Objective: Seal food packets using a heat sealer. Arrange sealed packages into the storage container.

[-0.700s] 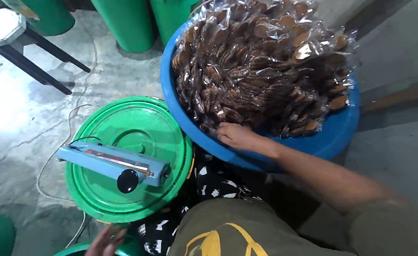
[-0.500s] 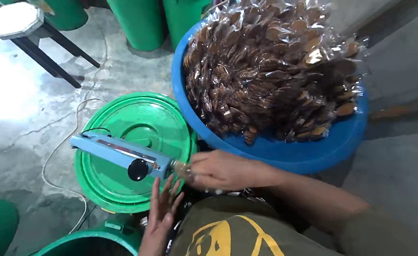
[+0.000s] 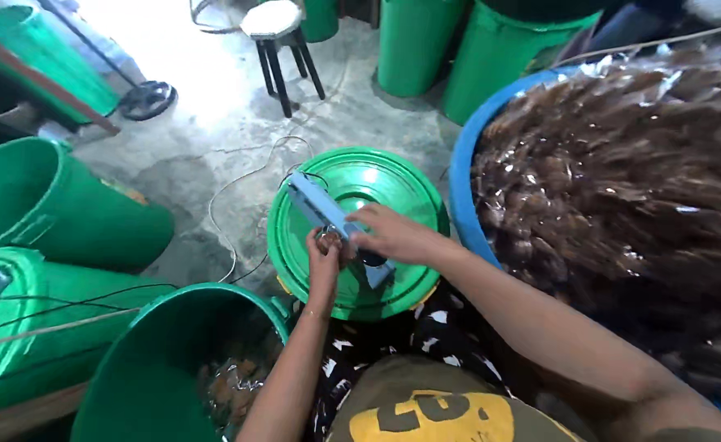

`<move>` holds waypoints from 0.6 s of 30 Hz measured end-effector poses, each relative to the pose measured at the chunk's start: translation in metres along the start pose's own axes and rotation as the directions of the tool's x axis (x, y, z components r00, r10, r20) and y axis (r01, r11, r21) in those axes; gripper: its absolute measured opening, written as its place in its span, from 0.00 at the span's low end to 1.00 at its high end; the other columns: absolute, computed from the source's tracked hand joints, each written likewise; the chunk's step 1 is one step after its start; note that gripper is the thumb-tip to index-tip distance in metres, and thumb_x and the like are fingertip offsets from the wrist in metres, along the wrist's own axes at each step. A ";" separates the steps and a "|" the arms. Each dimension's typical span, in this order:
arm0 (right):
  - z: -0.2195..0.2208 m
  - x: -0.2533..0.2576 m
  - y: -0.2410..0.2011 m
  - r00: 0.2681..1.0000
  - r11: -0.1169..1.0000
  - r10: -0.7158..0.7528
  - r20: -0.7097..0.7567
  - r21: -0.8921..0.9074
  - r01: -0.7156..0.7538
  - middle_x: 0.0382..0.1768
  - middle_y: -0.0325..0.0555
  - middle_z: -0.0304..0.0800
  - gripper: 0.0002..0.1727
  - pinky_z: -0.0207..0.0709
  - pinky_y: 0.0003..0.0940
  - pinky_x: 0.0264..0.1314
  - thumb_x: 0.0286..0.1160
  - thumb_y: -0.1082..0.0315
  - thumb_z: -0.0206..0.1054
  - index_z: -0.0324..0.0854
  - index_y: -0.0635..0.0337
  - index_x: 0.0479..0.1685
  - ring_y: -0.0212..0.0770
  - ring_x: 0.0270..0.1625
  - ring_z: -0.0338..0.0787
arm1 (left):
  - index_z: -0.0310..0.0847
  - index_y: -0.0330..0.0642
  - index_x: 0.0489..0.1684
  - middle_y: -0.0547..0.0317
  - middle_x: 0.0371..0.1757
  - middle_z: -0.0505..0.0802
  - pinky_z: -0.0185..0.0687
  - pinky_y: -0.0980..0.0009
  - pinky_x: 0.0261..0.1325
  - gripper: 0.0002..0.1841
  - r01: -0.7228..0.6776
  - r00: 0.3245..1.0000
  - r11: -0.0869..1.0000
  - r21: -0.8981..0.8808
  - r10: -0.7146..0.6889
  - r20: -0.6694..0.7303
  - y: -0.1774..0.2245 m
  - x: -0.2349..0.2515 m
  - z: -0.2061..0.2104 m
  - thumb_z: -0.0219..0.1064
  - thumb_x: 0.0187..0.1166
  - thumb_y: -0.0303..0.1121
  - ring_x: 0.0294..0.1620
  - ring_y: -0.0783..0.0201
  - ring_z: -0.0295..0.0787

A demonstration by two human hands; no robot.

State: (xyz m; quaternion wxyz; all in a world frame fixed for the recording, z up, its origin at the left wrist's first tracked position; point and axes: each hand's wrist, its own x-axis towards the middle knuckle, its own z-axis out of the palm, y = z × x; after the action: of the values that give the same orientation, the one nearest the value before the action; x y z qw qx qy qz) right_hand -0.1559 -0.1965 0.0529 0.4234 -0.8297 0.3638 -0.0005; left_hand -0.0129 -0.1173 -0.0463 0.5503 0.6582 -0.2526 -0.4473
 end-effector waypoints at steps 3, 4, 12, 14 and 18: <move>0.024 0.011 -0.021 0.971 0.956 0.180 0.159 -0.261 -0.134 0.89 0.69 0.55 0.42 0.65 0.70 0.78 0.87 0.58 0.61 0.42 0.52 0.97 0.71 0.87 0.62 | 0.46 0.37 0.89 0.35 0.66 0.79 0.85 0.60 0.51 0.32 0.039 0.999 0.998 0.049 -0.038 -0.010 0.012 0.016 -0.009 0.56 0.87 0.28 0.52 0.55 0.85; 0.034 0.015 -0.019 0.968 0.946 0.213 0.133 -0.275 -0.170 0.88 0.70 0.56 0.45 0.67 0.70 0.76 0.84 0.62 0.63 0.39 0.51 0.98 0.73 0.86 0.64 | 0.46 0.38 0.90 0.34 0.67 0.79 0.85 0.58 0.52 0.32 0.055 0.998 0.997 0.060 -0.054 -0.009 0.013 0.020 -0.011 0.56 0.88 0.29 0.54 0.54 0.85; 0.070 0.011 0.007 0.983 0.963 -0.031 -0.181 -0.270 -0.019 0.80 0.66 0.73 0.33 0.80 0.58 0.67 0.85 0.57 0.57 0.64 0.56 0.90 0.65 0.77 0.79 | 0.42 0.41 0.91 0.42 0.59 0.81 0.85 0.63 0.46 0.30 0.024 0.991 0.999 -0.047 -0.030 -0.132 0.007 0.012 -0.020 0.49 0.92 0.37 0.44 0.61 0.86; 0.070 0.010 0.010 0.980 0.971 -0.039 -0.196 -0.238 -0.009 0.80 0.66 0.73 0.34 0.80 0.58 0.65 0.84 0.58 0.59 0.64 0.55 0.90 0.64 0.77 0.80 | 0.38 0.44 0.92 0.44 0.63 0.80 0.84 0.67 0.45 0.33 0.008 0.986 1.000 -0.023 -0.012 -0.168 0.005 0.007 -0.018 0.50 0.92 0.39 0.45 0.65 0.85; 0.067 0.008 0.017 0.977 0.985 -0.035 -0.212 -0.170 -0.002 0.81 0.65 0.73 0.34 0.79 0.57 0.68 0.83 0.59 0.63 0.65 0.56 0.89 0.63 0.80 0.77 | 0.45 0.39 0.87 0.54 0.61 0.78 0.83 0.73 0.49 0.26 -0.025 0.999 0.997 -0.075 0.021 -0.045 -0.010 0.015 -0.025 0.38 0.95 0.43 0.49 0.72 0.83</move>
State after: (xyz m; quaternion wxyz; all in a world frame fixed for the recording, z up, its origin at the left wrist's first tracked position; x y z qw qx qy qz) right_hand -0.1398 -0.1603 -0.0044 0.3098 -0.8607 0.3991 -0.0626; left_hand 0.0139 -0.1146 -0.0608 0.5854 0.6436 -0.2308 -0.4357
